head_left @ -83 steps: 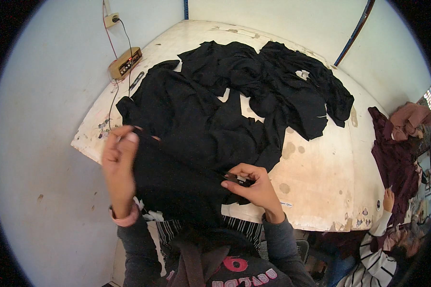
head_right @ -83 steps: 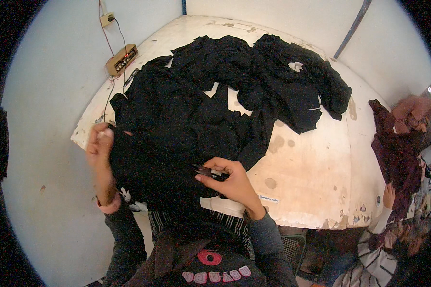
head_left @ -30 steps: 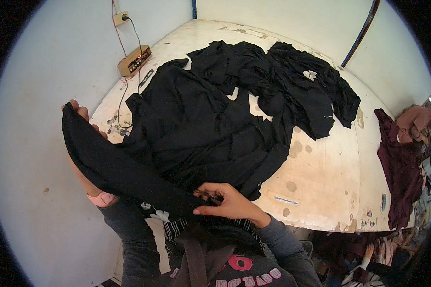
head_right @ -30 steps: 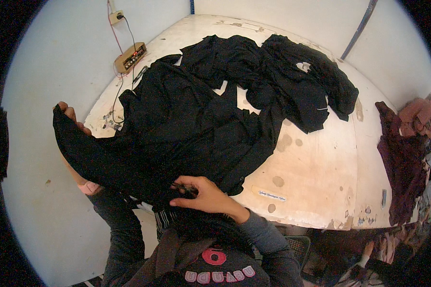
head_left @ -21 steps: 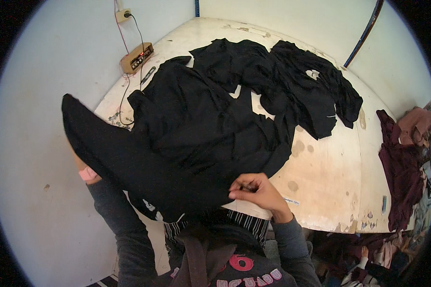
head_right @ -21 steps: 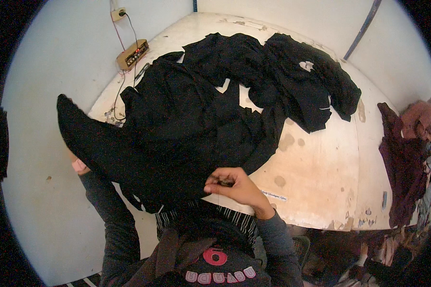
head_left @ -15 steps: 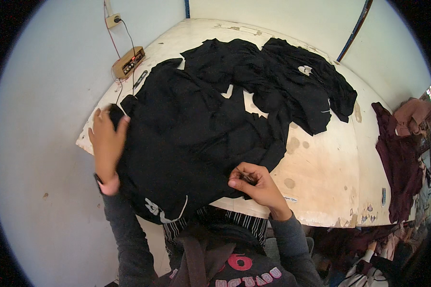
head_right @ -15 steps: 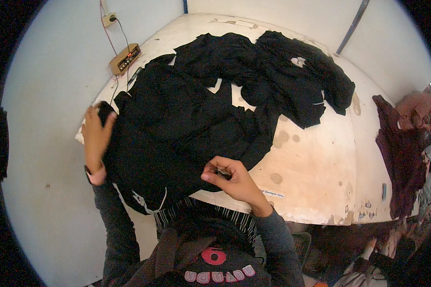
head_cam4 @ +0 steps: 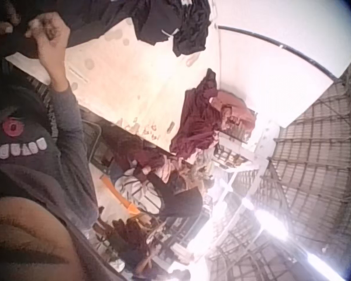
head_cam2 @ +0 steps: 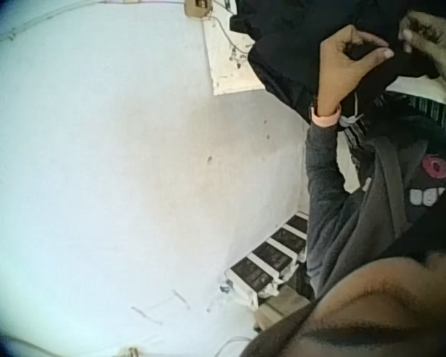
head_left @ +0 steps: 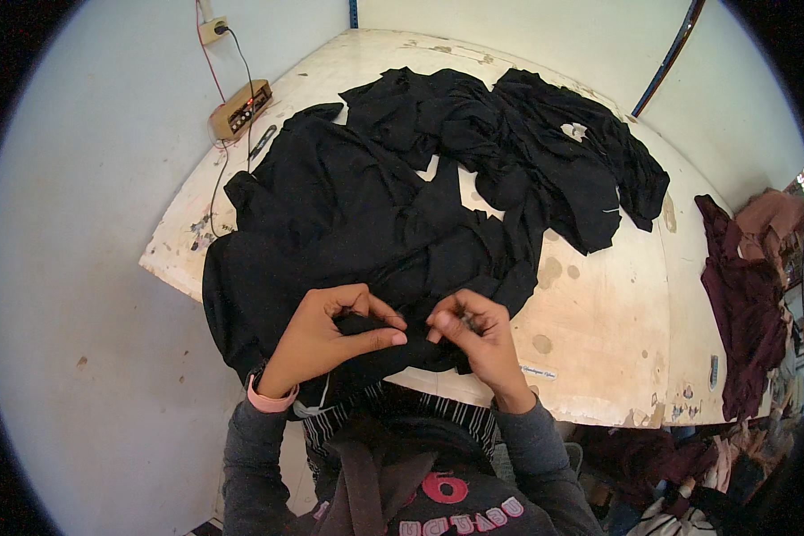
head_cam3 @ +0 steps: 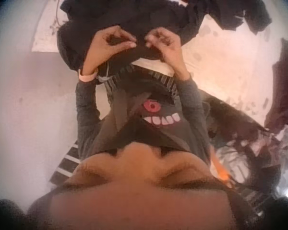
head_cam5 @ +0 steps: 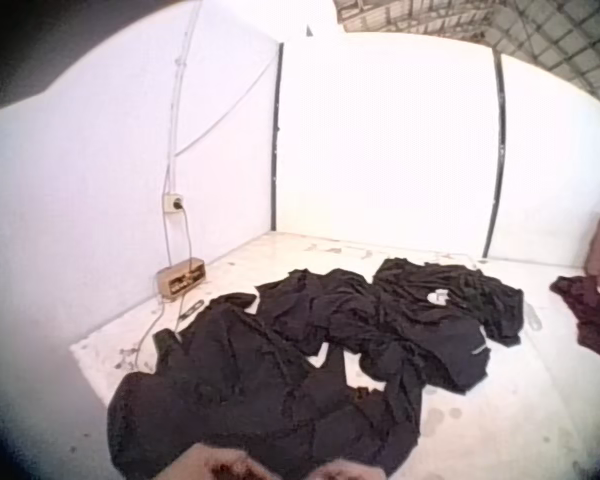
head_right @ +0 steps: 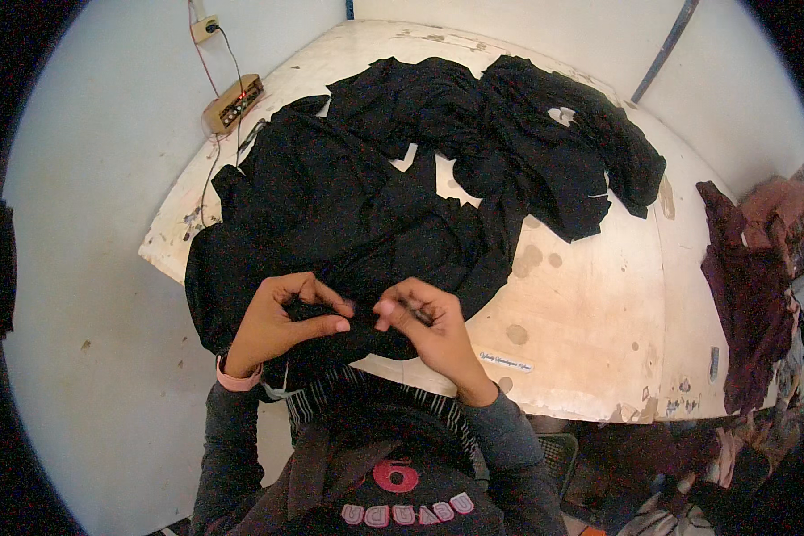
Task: The person uses a small blade to cut threads and seams on a black garment laid on a white table. They repeatedly lift, reposition, and trim different areas of the fabric, including sleeves and body sections, while handling the garment with both hands.
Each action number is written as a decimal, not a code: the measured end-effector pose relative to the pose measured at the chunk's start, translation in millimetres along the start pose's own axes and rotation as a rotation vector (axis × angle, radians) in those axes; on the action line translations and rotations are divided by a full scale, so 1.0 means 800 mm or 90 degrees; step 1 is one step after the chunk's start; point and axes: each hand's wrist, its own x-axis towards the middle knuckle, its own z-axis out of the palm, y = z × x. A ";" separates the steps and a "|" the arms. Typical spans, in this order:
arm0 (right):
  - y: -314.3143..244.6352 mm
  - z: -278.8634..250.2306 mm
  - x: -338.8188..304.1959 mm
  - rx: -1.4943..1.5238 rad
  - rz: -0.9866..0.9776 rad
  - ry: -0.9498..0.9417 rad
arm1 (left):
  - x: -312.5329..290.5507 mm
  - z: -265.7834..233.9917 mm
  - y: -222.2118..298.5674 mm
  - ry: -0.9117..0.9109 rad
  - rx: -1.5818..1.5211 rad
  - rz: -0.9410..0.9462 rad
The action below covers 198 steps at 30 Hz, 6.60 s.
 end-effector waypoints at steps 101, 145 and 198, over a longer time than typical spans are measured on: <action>-0.004 -0.111 -0.057 -0.705 0.094 0.072 | -0.030 -0.078 -0.048 0.636 0.381 -0.059; 0.004 0.022 -0.033 -0.801 -0.341 0.018 | -0.037 0.073 -0.089 0.403 -0.448 -0.063; -0.002 -0.011 -0.111 -0.682 -0.252 0.198 | -0.050 0.156 -0.105 0.193 -0.550 -0.137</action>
